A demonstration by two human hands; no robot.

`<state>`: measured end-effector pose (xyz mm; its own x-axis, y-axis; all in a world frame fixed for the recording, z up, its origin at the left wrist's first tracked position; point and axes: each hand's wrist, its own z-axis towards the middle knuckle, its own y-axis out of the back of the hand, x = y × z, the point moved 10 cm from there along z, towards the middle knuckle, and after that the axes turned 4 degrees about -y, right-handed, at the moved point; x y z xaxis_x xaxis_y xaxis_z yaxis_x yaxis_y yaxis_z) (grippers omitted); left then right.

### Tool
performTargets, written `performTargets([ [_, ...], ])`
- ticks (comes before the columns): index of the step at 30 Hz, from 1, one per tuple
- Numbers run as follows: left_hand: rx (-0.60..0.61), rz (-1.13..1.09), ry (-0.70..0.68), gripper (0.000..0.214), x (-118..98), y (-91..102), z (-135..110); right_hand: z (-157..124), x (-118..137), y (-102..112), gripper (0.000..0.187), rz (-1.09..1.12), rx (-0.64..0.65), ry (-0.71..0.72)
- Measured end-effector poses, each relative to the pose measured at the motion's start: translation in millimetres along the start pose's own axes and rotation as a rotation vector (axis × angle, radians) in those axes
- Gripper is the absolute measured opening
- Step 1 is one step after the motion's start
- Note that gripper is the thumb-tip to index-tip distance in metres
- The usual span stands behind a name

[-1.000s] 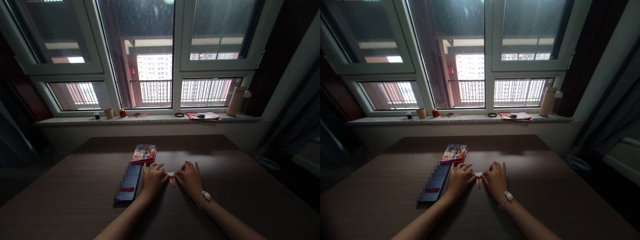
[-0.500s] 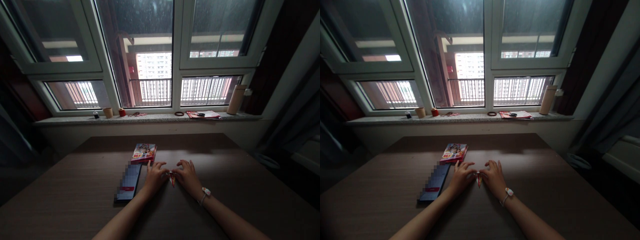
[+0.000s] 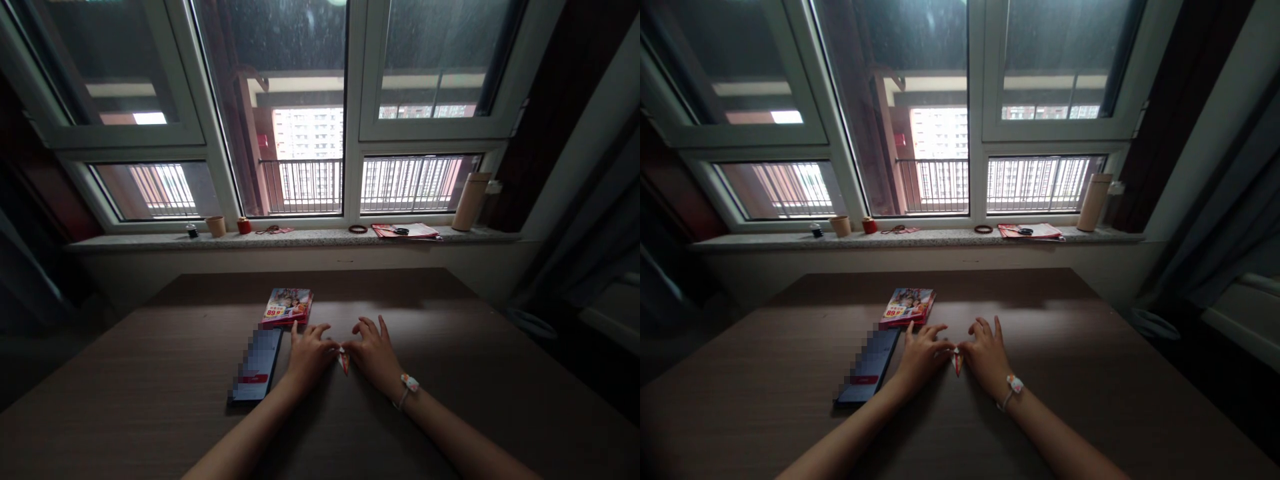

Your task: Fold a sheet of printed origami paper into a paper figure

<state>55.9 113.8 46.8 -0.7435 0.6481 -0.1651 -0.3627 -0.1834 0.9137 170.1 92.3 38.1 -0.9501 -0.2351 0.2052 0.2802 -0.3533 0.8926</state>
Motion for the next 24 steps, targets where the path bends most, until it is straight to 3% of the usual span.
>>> performTargets([
  [24,-0.101,-0.005,0.114,0.007,4.7,12.2,-8.7,-6.1,-12.1,13.9,0.01,0.016,-0.09,-0.148],
])
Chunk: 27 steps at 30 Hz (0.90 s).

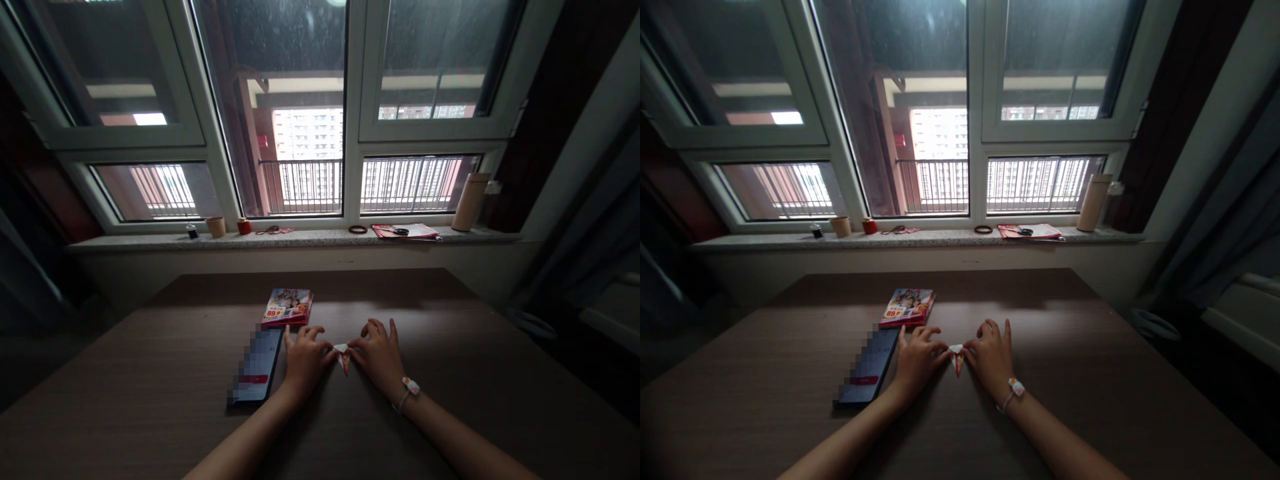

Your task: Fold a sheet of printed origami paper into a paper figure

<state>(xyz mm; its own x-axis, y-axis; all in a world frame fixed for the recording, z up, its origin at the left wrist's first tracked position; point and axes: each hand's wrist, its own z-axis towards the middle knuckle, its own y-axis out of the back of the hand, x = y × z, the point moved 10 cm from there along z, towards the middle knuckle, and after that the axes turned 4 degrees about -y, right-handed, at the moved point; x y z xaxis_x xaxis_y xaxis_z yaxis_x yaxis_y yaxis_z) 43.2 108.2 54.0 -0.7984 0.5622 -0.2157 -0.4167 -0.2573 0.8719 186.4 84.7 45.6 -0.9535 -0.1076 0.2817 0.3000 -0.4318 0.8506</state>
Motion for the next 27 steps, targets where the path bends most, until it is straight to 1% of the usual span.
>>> performTargets([
  [8,0.01,-0.006,0.003,0.007,-0.4,0.0,0.6,0.2,-0.5,0.3,0.016,-0.037,0.011,0.002],
  [15,0.02,-0.003,-0.014,0.011,-2.3,-3.0,0.3,-0.3,2.9,1.4,0.015,-0.022,0.021,0.014],
  [27,-0.002,-0.058,-0.048,0.009,-3.0,-7.5,8.2,4.7,4.3,-0.9,0.019,-0.028,-0.018,0.028],
])
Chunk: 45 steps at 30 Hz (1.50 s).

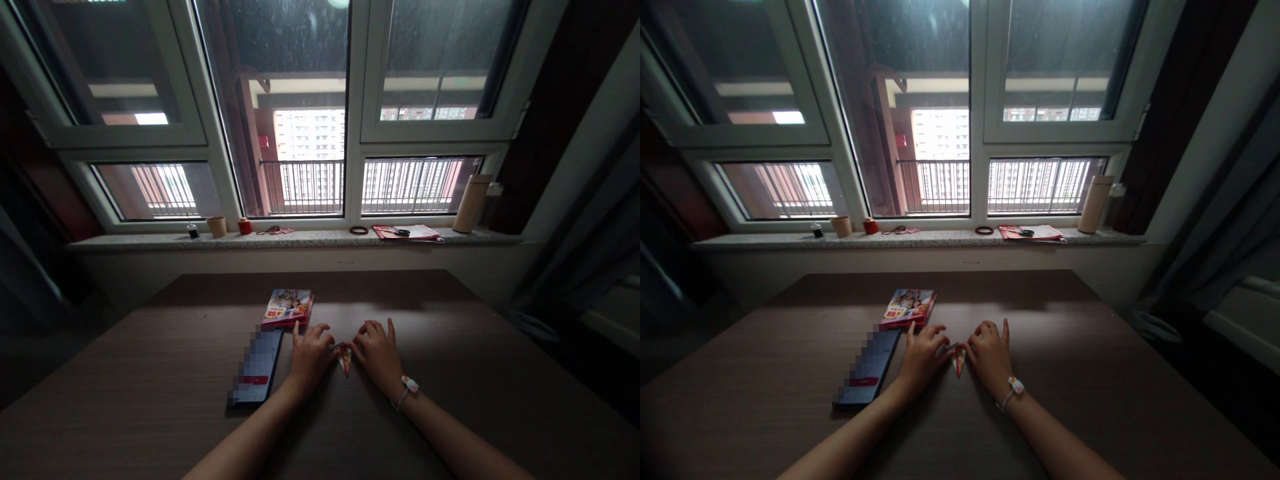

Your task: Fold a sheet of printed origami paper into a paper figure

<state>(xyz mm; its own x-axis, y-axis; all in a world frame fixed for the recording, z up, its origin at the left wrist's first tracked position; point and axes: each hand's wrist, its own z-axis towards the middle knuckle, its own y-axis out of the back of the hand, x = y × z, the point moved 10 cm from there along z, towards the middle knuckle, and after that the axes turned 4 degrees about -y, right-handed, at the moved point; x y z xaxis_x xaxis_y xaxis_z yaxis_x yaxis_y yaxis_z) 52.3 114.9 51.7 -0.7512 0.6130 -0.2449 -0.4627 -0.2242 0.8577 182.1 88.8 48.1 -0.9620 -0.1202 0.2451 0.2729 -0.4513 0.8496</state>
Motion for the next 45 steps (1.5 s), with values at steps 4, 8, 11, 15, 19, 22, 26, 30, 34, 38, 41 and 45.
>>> performTargets([
  [4,0.003,-0.003,-0.009,0.009,-0.7,-1.5,0.7,1.0,1.1,-1.2,0.019,-0.009,-0.01,0.007],
  [8,0.023,-0.024,-0.034,0.005,-1.7,-4.9,1.0,2.1,1.5,-3.2,0.017,0.0,-0.011,0.009],
  [11,0.019,-0.024,-0.043,0.005,-1.9,-5.0,0.1,2.6,1.3,-5.3,0.016,0.009,-0.009,0.01],
  [15,0.015,-0.011,-0.028,0.007,-1.2,-3.5,-0.6,3.0,-1.1,-7.0,0.016,0.026,-0.009,0.0],
  [19,0.033,0.002,-0.005,0.01,-0.3,-3.2,-0.2,3.0,-2.3,-8.5,0.013,0.082,0.01,0.012],
  [22,0.048,0.012,0.003,0.01,0.5,-4.8,-0.3,1.1,1.7,-10.6,0.016,0.138,0.045,0.059],
  [26,0.05,0.024,0.008,0.011,3.1,-8.0,-1.3,-3.4,6.7,-14.1,0.019,0.168,0.094,0.096],
  [30,0.058,0.021,0.004,0.013,3.7,-10.4,-1.8,-5.5,5.8,-15.5,0.023,0.162,0.134,0.097],
  [34,0.076,0.002,0.011,0.014,3.5,-11.2,-1.4,-4.0,1.4,-16.5,0.027,0.137,0.169,0.104],
  [38,0.083,-0.015,0.013,0.015,6.4,-13.8,-1.3,-2.5,-1.3,-18.4,0.027,0.117,0.182,0.103],
  [41,0.088,-0.055,0.026,0.015,10.6,-16.2,-1.5,-2.5,-0.9,-18.2,0.027,0.117,0.174,0.101],
  [45,0.087,-0.131,0.055,0.015,13.2,-15.1,-1.3,-2.6,-0.7,-17.7,0.027,0.13,0.178,0.098],
])
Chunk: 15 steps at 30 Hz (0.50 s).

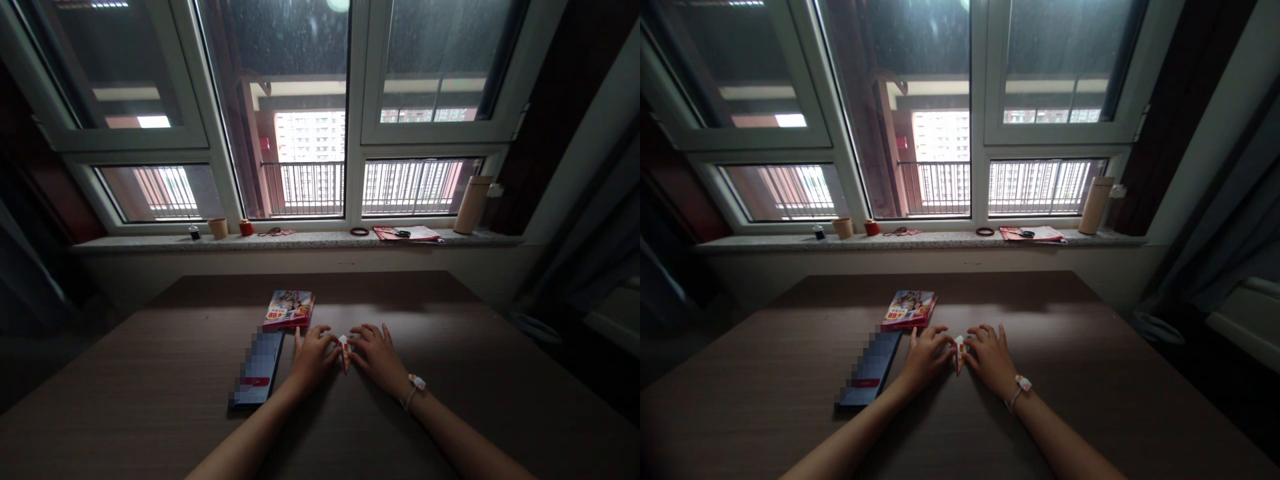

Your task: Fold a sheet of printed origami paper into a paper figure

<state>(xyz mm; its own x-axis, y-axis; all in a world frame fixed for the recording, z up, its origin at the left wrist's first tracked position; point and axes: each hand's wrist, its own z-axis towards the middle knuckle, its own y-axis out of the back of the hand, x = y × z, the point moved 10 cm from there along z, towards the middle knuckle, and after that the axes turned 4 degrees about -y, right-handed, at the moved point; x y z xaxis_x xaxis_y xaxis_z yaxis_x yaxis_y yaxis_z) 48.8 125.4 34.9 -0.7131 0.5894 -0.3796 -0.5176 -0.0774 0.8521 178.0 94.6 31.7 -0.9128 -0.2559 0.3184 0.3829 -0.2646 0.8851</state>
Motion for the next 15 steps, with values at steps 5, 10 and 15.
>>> performTargets([
  [5,-0.032,-0.021,0.035,0.016,0.4,5.7,0.1,0.4,-2.0,-1.0,0.027,0.028,0.014,-0.004],
  [10,-0.022,0.017,0.024,0.013,1.8,6.4,-1.5,-0.4,-2.5,-1.9,0.027,0.034,0.013,-0.002],
  [15,0.021,0.115,-0.08,0.025,-1.0,1.9,-3.7,0.0,-4.2,-5.0,0.027,0.024,0.028,0.003],
])
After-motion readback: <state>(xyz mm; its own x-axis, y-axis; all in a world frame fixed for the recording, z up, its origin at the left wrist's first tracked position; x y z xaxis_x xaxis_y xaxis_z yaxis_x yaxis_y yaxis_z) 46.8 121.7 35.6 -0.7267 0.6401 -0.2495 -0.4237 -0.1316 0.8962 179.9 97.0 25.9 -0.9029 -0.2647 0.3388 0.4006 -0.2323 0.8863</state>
